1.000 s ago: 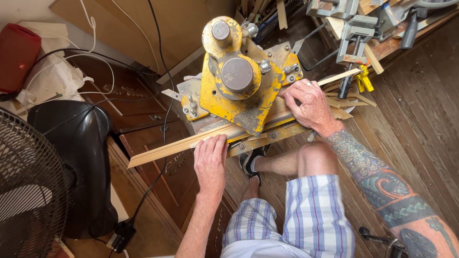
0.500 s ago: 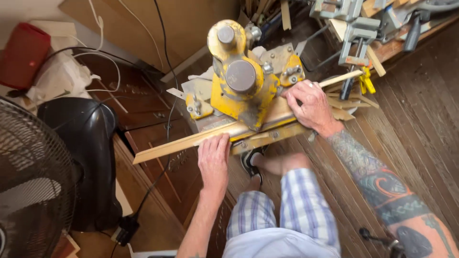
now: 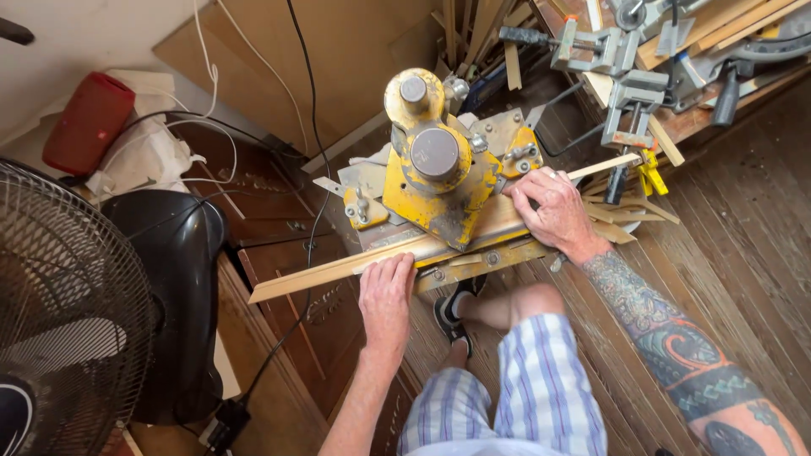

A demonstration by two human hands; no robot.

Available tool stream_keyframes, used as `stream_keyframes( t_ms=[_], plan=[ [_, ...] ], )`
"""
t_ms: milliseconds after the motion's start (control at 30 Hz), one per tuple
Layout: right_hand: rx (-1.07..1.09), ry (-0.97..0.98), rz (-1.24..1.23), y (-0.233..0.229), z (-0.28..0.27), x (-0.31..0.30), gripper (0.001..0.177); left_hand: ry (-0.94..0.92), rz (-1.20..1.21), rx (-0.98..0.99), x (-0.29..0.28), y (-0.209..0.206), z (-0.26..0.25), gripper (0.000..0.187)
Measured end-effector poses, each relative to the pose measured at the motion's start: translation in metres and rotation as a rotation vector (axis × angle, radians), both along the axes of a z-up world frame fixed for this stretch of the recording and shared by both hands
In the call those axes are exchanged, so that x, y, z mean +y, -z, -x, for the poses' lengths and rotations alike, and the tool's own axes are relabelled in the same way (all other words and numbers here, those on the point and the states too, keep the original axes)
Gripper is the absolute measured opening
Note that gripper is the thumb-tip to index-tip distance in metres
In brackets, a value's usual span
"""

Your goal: Feeding wooden strips into a shaping machine and inspecting the results in a workshop

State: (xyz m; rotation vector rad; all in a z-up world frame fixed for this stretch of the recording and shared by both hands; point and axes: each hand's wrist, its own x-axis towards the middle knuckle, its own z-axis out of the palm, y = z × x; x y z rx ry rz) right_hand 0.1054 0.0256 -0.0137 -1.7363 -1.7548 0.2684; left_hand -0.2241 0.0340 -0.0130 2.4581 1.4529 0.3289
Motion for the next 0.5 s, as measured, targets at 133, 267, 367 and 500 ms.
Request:
stream_keyframes(
  t_ms=[133, 267, 367, 500],
  plan=[
    [-0.017, 0.005, -0.006, 0.0051, -0.0016, -0.0009, 0.033, 0.008, -0.013, -0.005, 0.0000, 0.0025, 0.0013, 0.024],
    [0.003, -0.001, -0.010, 0.0080, -0.0010, -0.0018, 0.034, 0.007, -0.018, -0.004, -0.0013, 0.0037, 0.0033, 0.024],
    [0.000, -0.001, 0.002, 0.0085, -0.0014, -0.0034, 0.034, 0.005, -0.022, -0.001, -0.0019, 0.0035, 0.0029, 0.024],
    [-0.019, -0.015, 0.022, 0.0054, -0.0001, -0.0029, 0.030, -0.005, 0.012, 0.022, -0.0026, 0.0000, 0.0051, 0.025]
  ],
)
